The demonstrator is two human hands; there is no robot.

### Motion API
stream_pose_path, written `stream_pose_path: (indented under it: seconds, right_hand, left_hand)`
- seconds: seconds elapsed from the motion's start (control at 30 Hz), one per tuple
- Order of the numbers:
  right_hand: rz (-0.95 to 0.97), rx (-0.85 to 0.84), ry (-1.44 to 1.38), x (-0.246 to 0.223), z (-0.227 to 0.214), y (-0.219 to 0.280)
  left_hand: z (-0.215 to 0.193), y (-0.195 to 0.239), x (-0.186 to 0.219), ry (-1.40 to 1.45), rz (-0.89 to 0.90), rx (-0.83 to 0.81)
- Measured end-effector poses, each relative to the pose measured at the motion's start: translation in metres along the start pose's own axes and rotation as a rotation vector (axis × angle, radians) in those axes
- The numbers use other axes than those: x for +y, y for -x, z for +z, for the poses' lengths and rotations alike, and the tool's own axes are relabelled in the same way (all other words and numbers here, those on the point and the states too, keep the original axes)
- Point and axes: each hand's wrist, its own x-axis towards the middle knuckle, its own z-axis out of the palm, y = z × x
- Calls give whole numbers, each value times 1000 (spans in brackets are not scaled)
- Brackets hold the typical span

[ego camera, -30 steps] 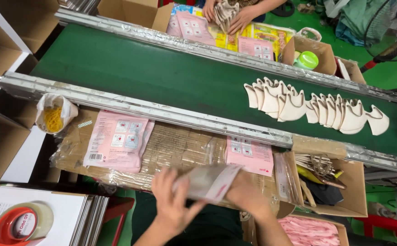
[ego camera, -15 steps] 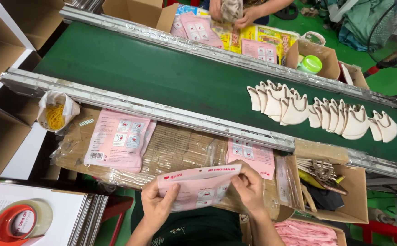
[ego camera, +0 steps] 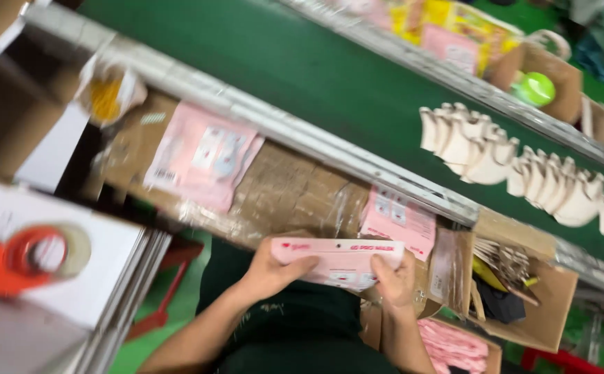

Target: The person places stacks of face masks into individual pink pouches and then packs the pouches into cardboard boxes.

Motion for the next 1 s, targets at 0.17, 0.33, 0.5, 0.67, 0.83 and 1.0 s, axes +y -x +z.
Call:
stream_pose_path:
  seconds: [0.17, 0.33, 0.5, 0.67, 0.83, 1.0]
  right_hand:
    - [61, 130, 19, 15, -6, 3]
    - [297, 432, -23, 58, 3, -46]
    - [447, 383, -221, 136, 5, -97]
    - [146, 71, 931, 66, 48, -114]
    - [-322, 166, 1065, -14, -46, -119]
    - [-360, 610, 1263, -60, -161, -177]
  left_hand:
    - [0, 3, -33, 115, -76, 37]
    - [-1, -8, 4, -425, 285, 393]
    - [0, -1, 4, -779, 511, 412]
    - [18, -10, -33, -1075, 355, 18]
    - [-19, -29, -122, -1496, 205, -150]
    - [-35, -51, -132, -1490, 161, -61]
